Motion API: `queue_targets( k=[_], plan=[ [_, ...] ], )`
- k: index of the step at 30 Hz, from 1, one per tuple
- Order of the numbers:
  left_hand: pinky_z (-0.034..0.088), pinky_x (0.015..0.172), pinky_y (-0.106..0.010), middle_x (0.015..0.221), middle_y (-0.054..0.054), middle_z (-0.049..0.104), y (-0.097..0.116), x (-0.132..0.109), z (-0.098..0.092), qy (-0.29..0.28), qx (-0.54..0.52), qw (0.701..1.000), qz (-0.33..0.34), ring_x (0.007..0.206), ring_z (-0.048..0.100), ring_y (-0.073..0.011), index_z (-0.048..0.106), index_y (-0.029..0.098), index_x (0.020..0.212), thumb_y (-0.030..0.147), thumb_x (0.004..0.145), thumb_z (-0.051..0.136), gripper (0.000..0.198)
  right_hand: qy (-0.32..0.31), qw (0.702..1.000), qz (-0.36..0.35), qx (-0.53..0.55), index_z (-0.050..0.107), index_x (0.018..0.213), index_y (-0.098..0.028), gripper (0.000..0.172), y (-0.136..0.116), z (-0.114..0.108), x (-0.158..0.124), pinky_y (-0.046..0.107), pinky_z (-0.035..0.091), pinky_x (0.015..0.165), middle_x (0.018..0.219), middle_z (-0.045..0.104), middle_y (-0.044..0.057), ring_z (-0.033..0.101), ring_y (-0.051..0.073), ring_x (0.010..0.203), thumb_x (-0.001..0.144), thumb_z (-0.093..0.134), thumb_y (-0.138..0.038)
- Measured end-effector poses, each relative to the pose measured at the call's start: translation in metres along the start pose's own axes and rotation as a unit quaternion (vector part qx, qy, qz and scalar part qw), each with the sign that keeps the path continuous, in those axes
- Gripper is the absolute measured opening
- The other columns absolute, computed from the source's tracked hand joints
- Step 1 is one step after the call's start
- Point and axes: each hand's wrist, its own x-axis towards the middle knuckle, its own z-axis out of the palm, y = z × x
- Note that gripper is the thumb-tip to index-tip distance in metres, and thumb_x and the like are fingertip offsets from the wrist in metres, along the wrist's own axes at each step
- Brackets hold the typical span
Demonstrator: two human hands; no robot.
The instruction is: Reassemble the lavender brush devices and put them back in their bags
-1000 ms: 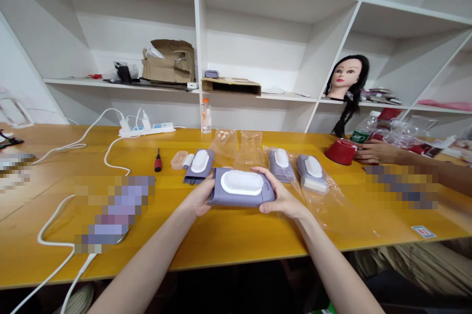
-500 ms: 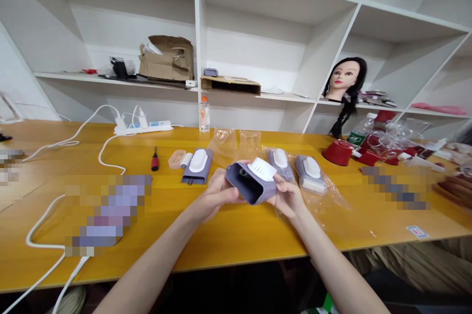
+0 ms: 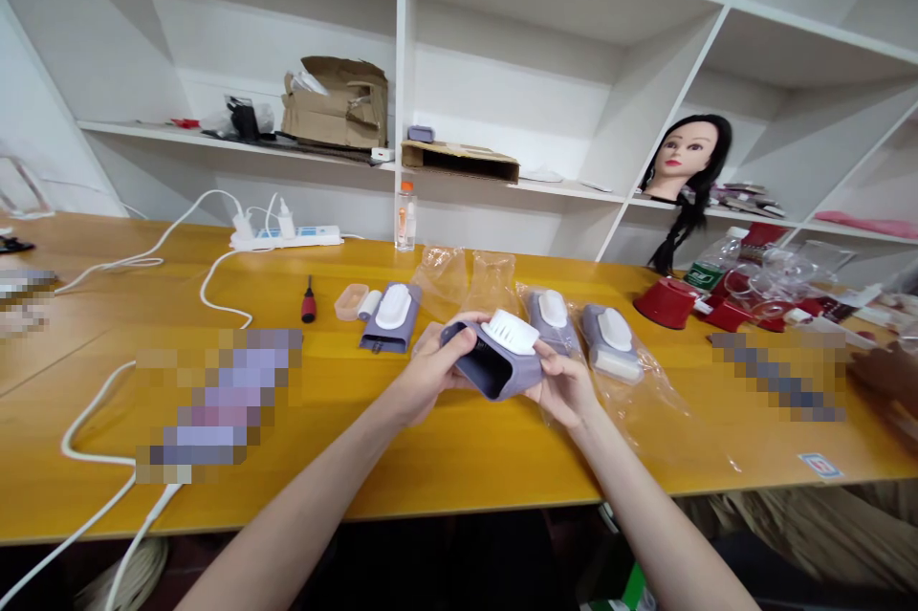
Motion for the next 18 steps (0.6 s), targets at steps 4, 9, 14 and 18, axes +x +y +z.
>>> queue_targets(
  k=[4,9,14,18],
  plan=[
    [0.05,0.063,-0.027,0.1,-0.005,0.056,0.003,-0.001,-0.001,-0.002,0.0,1.0,-0.016,0.087,0.055,-0.0195,0.064,0.024,0.101,0.028,0.065,0.065,0.036,0.001,1.0,-0.003,0.006,0.058,0.11,-0.019,0.052,0.0,-0.002,0.0,0.026,0.049,0.059,0.095,0.066,0.005,0.059,0.014,0.067,0.058,0.049,-0.02],
    [0.043,0.054,-0.018,0.089,0.0,0.056,0.001,0.004,-0.005,0.028,0.005,0.998,-0.052,0.07,0.05,-0.0106,0.065,0.023,0.095,0.009,0.055,0.051,0.044,0.006,0.999,-0.018,0.039,0.061,0.105,-0.024,0.052,0.004,-0.003,0.002,0.019,0.046,0.049,0.085,0.064,0.0,0.053,0.01,0.057,0.054,0.055,-0.012],
    [0.045,0.061,-0.02,0.106,-0.002,0.057,-0.008,0.006,-0.008,0.062,0.001,0.997,-0.049,0.086,0.054,-0.0152,0.065,0.023,0.097,0.012,0.055,0.059,0.044,0.021,0.999,-0.034,0.022,0.062,0.105,-0.026,0.054,0.006,-0.002,0.002,0.017,0.044,0.046,0.082,0.061,-0.001,0.05,0.008,0.055,0.054,0.056,-0.01],
    [0.045,0.06,-0.021,0.111,-0.003,0.058,-0.015,0.006,-0.009,0.057,0.018,0.998,-0.028,0.096,0.055,-0.0192,0.066,0.024,0.098,0.014,0.055,0.065,0.044,0.027,0.999,-0.041,-0.007,0.06,0.108,-0.027,0.056,0.006,-0.001,-0.001,0.018,0.043,0.047,0.085,0.061,-0.001,0.048,0.008,0.056,0.055,0.055,-0.011]
  ],
)
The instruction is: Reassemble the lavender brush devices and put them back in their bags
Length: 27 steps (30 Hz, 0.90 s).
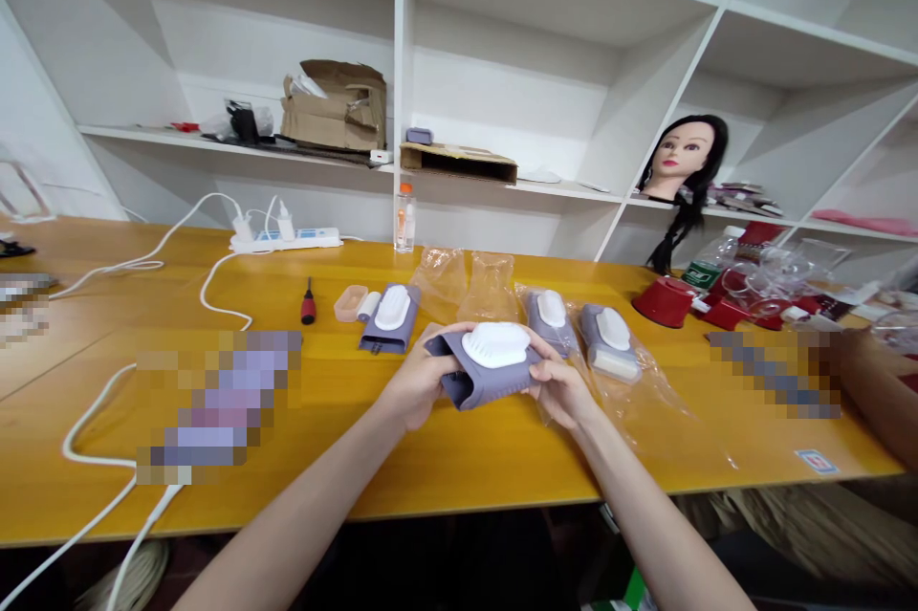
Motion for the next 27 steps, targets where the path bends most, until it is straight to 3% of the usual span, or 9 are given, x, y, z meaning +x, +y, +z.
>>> queue_targets(
  k=[4,8,10,15,19,27],
  plan=[
    [0.045,0.078,-0.025,0.111,-0.005,0.061,-0.005,0.001,-0.004,-0.029,0.003,0.996,0.079,0.104,0.053,-0.0216,0.068,0.021,0.096,0.013,0.059,0.065,0.037,-0.036,0.998,-0.018,-0.048,0.054,0.116,-0.03,0.061,-0.004,0.003,-0.005,0.021,0.044,0.054,0.102,0.061,-0.001,0.053,0.01,0.064,0.058,0.058,-0.014],
    [0.037,0.097,-0.031,0.118,-0.008,0.059,-0.004,-0.002,-0.01,-0.098,0.032,0.986,0.131,0.117,0.046,-0.0262,0.068,0.019,0.099,0.014,0.064,0.066,0.035,-0.072,0.99,-0.049,-0.112,0.05,0.122,-0.029,0.066,-0.011,0.006,-0.009,0.028,0.045,0.076,0.119,0.056,0.003,0.056,0.02,0.095,0.058,0.069,-0.021],
    [0.038,0.096,-0.032,0.12,-0.009,0.059,-0.004,-0.002,-0.012,-0.104,0.026,0.987,0.119,0.118,0.046,-0.0269,0.067,0.019,0.101,0.013,0.065,0.065,0.036,-0.077,0.983,-0.059,-0.154,0.052,0.118,-0.028,0.065,-0.013,0.006,-0.009,0.031,0.043,0.085,0.121,0.055,0.003,0.052,0.022,0.105,0.057,0.073,-0.023],
    [0.044,0.088,-0.03,0.119,-0.006,0.059,-0.011,0.003,-0.015,-0.056,-0.026,0.996,0.057,0.113,0.052,-0.0251,0.066,0.022,0.1,0.009,0.061,0.064,0.041,-0.041,0.969,-0.09,-0.227,0.056,0.114,-0.028,0.058,-0.009,0.006,-0.005,0.035,0.037,0.094,0.119,0.056,0.002,0.049,0.023,0.11,0.059,0.075,-0.024],
    [0.043,0.092,-0.029,0.111,-0.006,0.064,-0.018,0.005,-0.013,-0.025,-0.042,0.996,0.078,0.111,0.054,-0.0243,0.067,0.019,0.096,0.012,0.061,0.066,0.036,-0.057,0.969,-0.092,-0.223,0.059,0.114,-0.026,0.051,-0.004,0.008,-0.003,0.041,0.029,0.103,0.123,0.056,0.004,0.046,0.025,0.117,0.066,0.073,-0.028],
    [0.042,0.093,-0.03,0.112,-0.005,0.062,-0.026,0.004,-0.011,-0.04,-0.046,0.995,0.083,0.113,0.051,-0.0242,0.067,0.02,0.094,0.013,0.062,0.064,0.033,-0.076,0.969,-0.075,-0.221,0.058,0.117,-0.028,0.059,0.001,0.002,-0.005,0.042,0.03,0.103,0.125,0.056,0.004,0.047,0.025,0.117,0.062,0.077,-0.031]
  ],
)
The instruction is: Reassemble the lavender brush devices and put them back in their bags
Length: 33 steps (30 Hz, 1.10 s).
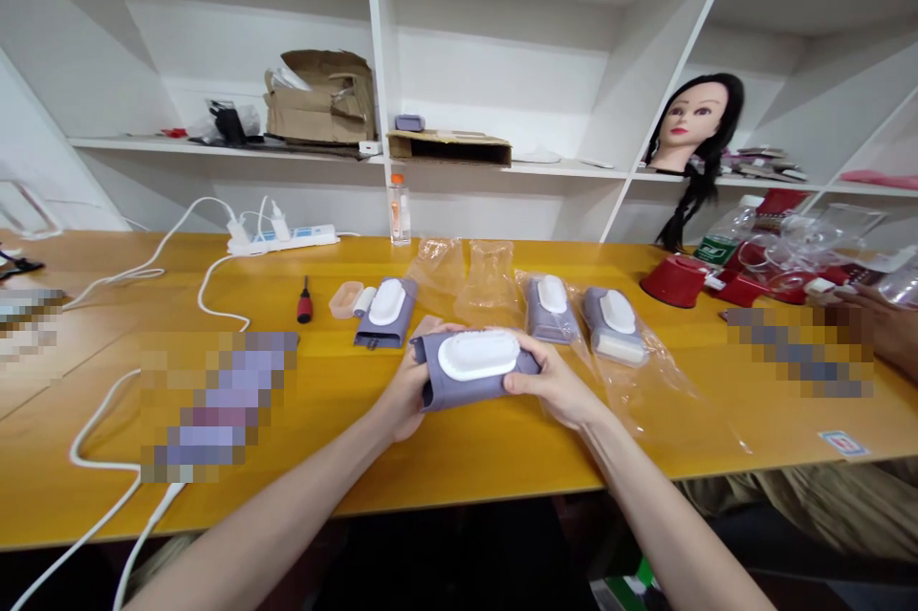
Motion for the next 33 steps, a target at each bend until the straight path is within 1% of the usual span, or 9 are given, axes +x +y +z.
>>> queue_targets(
  k=[4,7,9,14,17,19,24,29,33],
  plan=[
    [0.041,0.094,-0.032,0.111,-0.005,0.063,-0.005,-0.003,0.001,0.024,-0.006,1.0,-0.01,0.114,0.051,-0.0247,0.067,0.02,0.093,0.016,0.061,0.065,0.032,-0.008,0.999,-0.002,-0.04,0.055,0.121,-0.027,0.066,-0.004,-0.002,-0.002,0.042,0.031,0.102,0.124,0.055,0.005,0.048,0.026,0.116,0.06,0.079,-0.034],
    [0.043,0.091,-0.036,0.109,-0.005,0.065,-0.008,-0.005,0.003,0.02,-0.019,0.995,-0.091,0.107,0.056,-0.0244,0.064,0.021,0.1,0.032,0.074,0.059,0.029,-0.023,0.992,-0.024,-0.121,0.055,0.121,-0.026,0.072,-0.011,0.001,-0.002,0.043,0.027,0.103,0.123,0.053,0.005,0.047,0.026,0.114,0.055,0.081,-0.036],
    [0.043,0.09,-0.036,0.107,-0.004,0.067,-0.008,-0.005,0.003,0.007,-0.024,0.991,-0.13,0.103,0.058,-0.0235,0.063,0.021,0.104,0.038,0.079,0.052,0.031,-0.016,0.989,-0.028,-0.147,0.056,0.121,-0.027,0.071,-0.013,0.003,-0.001,0.043,0.027,0.103,0.122,0.052,0.005,0.047,0.026,0.112,0.055,0.081,-0.036],
    [0.044,0.086,-0.032,0.101,-0.004,0.069,-0.006,0.006,-0.001,0.01,-0.023,0.994,-0.102,0.098,0.06,-0.0219,0.064,0.019,0.097,0.03,0.074,0.06,0.026,0.009,0.995,-0.011,-0.097,0.057,0.118,-0.026,0.061,-0.005,0.003,0.004,0.041,0.029,0.102,0.122,0.053,0.006,0.047,0.024,0.113,0.062,0.077,-0.036],
    [0.045,0.085,-0.031,0.107,-0.005,0.067,-0.004,0.012,-0.005,0.009,-0.031,0.995,-0.092,0.099,0.06,-0.0225,0.064,0.018,0.099,0.028,0.072,0.061,0.03,0.034,0.99,-0.039,-0.135,0.06,0.113,-0.025,0.059,-0.005,0.0,0.007,0.04,0.024,0.105,0.128,0.047,0.007,0.036,0.025,0.125,0.059,0.079,-0.035],
    [0.044,0.085,-0.031,0.109,-0.005,0.066,-0.002,0.013,-0.009,0.008,-0.027,0.995,-0.099,0.101,0.059,-0.0226,0.065,0.018,0.1,0.031,0.074,0.058,0.03,0.047,0.981,-0.051,-0.182,0.063,0.108,-0.024,0.056,-0.01,-0.001,0.008,0.039,0.024,0.105,0.131,0.042,0.008,0.031,0.026,0.128,0.055,0.081,-0.033],
    [0.044,0.082,-0.029,0.103,-0.006,0.068,0.003,0.013,-0.013,0.006,0.002,0.996,-0.094,0.098,0.06,-0.022,0.067,0.017,0.093,0.031,0.075,0.055,0.026,0.044,0.952,-0.095,-0.288,0.066,0.092,-0.021,0.04,-0.02,0.008,0.007,0.038,0.033,0.096,0.114,0.046,0.006,0.046,0.024,0.111,0.056,0.08,-0.03],
    [0.046,0.078,-0.03,0.096,-0.007,0.07,0.004,0.014,-0.013,-0.013,-0.002,0.993,-0.113,0.092,0.063,-0.022,0.066,0.015,0.094,0.033,0.077,0.052,0.028,0.009,0.919,-0.169,-0.355,0.06,0.1,-0.021,0.041,-0.027,0.012,0.005,0.037,0.038,0.089,0.104,0.05,0.006,0.048,0.023,0.099,0.064,0.075,-0.035],
    [0.046,0.08,-0.031,0.093,-0.008,0.071,0.002,0.016,-0.015,-0.036,-0.027,0.992,-0.121,0.093,0.062,-0.0231,0.067,0.014,0.091,0.035,0.078,0.052,0.03,-0.019,0.889,-0.173,-0.424,0.06,0.105,-0.023,0.041,-0.04,0.012,0.001,0.04,0.038,0.086,0.102,0.052,0.008,0.046,0.025,0.097,0.069,0.07,-0.042]
  ],
)
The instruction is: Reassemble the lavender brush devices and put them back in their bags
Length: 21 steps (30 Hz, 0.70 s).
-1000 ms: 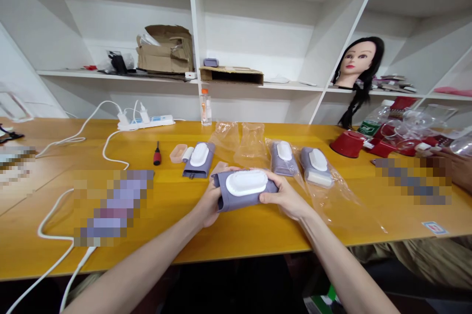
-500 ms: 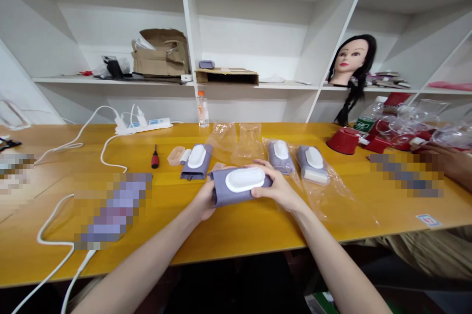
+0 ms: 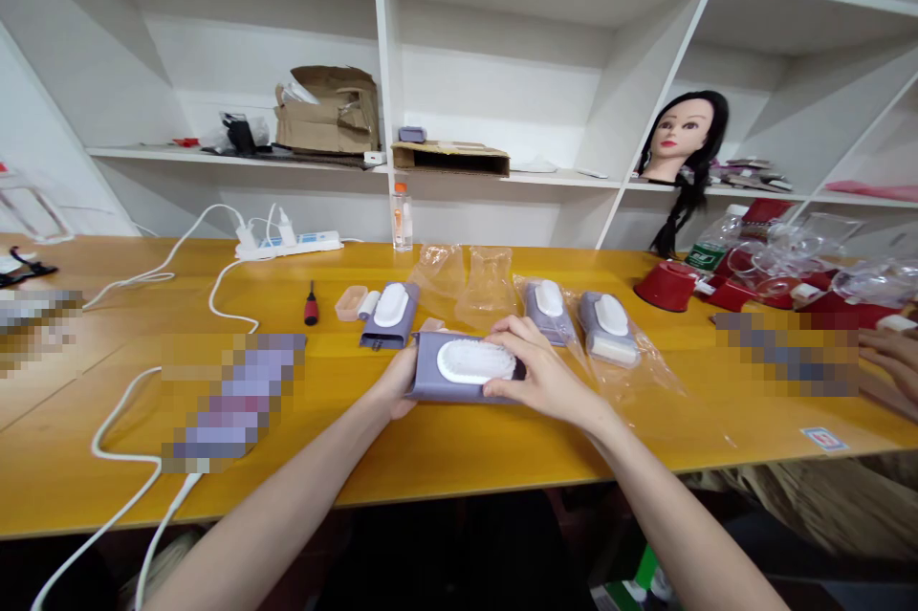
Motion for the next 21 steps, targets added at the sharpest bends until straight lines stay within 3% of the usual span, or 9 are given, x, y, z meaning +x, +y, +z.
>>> queue_targets(
  k=[11,16,21],
  plan=[
    [0.046,0.081,-0.031,0.091,-0.007,0.07,0.008,-0.005,0.002,-0.007,-0.017,1.0,0.021,0.089,0.063,-0.0225,0.066,0.014,0.088,0.026,0.073,0.056,0.022,0.088,0.995,-0.037,0.036,0.067,0.095,-0.025,0.029,-0.007,0.006,0.003,0.04,0.042,0.083,0.098,0.059,0.007,0.052,0.024,0.093,0.069,0.07,-0.038],
    [0.048,0.073,-0.028,0.074,-0.004,0.069,0.014,-0.007,0.005,0.085,-0.039,0.996,-0.005,0.074,0.064,-0.0184,0.064,0.015,0.075,0.024,0.074,0.054,0.013,0.179,0.973,0.062,0.13,0.067,0.081,-0.022,0.023,-0.007,-0.003,0.007,0.036,0.042,0.079,0.095,0.059,0.005,0.055,0.022,0.089,0.063,0.074,-0.034],
    [0.05,0.065,-0.028,0.076,-0.003,0.068,0.032,-0.013,0.001,0.114,-0.075,0.991,0.012,0.07,0.063,-0.0172,0.062,0.016,0.085,0.024,0.078,0.051,0.015,0.303,0.909,0.218,0.185,0.064,0.077,-0.016,0.03,0.015,-0.006,0.013,0.029,0.039,0.059,0.068,0.058,0.002,0.051,0.016,0.064,0.069,0.063,-0.045]
  ],
)
